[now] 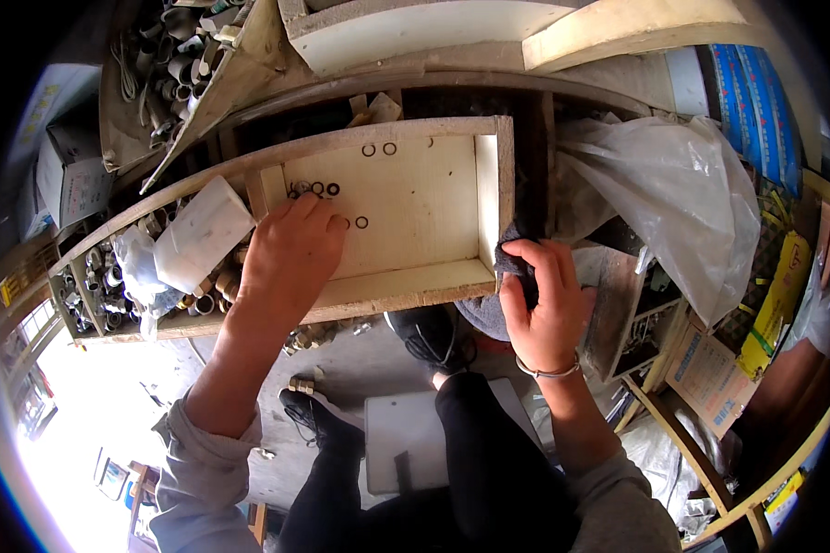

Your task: The person wipes the interior of a wooden compartment on a cluttered shelf using a dark cloth. They move small metal rings and a white plastic container aside to reach the surface, then wipe the bottom and sides of the compartment repeatedly.

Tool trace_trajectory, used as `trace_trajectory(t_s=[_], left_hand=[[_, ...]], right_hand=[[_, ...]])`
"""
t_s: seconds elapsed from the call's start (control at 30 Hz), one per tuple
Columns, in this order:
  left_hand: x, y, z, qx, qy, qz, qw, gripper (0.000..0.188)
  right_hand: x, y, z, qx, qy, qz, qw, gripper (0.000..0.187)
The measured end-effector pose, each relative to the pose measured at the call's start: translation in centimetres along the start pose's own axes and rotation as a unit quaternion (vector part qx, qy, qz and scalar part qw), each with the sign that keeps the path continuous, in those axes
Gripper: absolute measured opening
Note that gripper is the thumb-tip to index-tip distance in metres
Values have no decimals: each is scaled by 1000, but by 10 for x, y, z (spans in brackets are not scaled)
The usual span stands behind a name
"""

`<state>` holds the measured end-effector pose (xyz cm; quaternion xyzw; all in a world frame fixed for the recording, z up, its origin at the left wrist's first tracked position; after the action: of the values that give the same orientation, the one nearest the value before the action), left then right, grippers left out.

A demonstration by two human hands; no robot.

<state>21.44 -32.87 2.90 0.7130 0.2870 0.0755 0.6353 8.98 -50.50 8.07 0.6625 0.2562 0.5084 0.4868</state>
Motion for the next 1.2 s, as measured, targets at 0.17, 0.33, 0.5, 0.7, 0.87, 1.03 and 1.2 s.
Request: trace_trajectory(t_s=[0.17,0.33,0.5,0.7,0.87,1.03,1.2], left_hand=[[-23,30,22,-90,7,-68,994,26],[-44,13,47,-176,-1,-91,980,48],[-23,8,36,-145,78,-28,986,42],[4,8,-8,-95,129,-6,987,40],[-22,15,-11,-74,-8,-110,991,37],[-10,20,-18,-58,-19,-29,998,29],[6,27,-41,-130,-11,-77,989,27]], right_hand=[[1,3,1,-1,-5,-8,1000,30],[4,-2,1,0,7,15,1000,30],[1,-1,0,5,-1,4,1000,30],[-1,-1,0,-12,9,16,1000,30],[2,-2,0,0,-2,14,1000,30],[-3,1,1,8,14,52,998,29],[59,42,27,-29,111,7,993,37]])
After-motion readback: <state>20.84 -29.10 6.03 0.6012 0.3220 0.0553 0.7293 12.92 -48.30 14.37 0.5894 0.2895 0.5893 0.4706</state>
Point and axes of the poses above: each hand's wrist, its own z-axis towards the middle knuckle, its own y-axis out of the back of the hand, x = y × z, the point moved 9 cm from there along z, towards the middle knuckle, and after that the axes turned 6 degrees about -z, right-handed, at the moved point
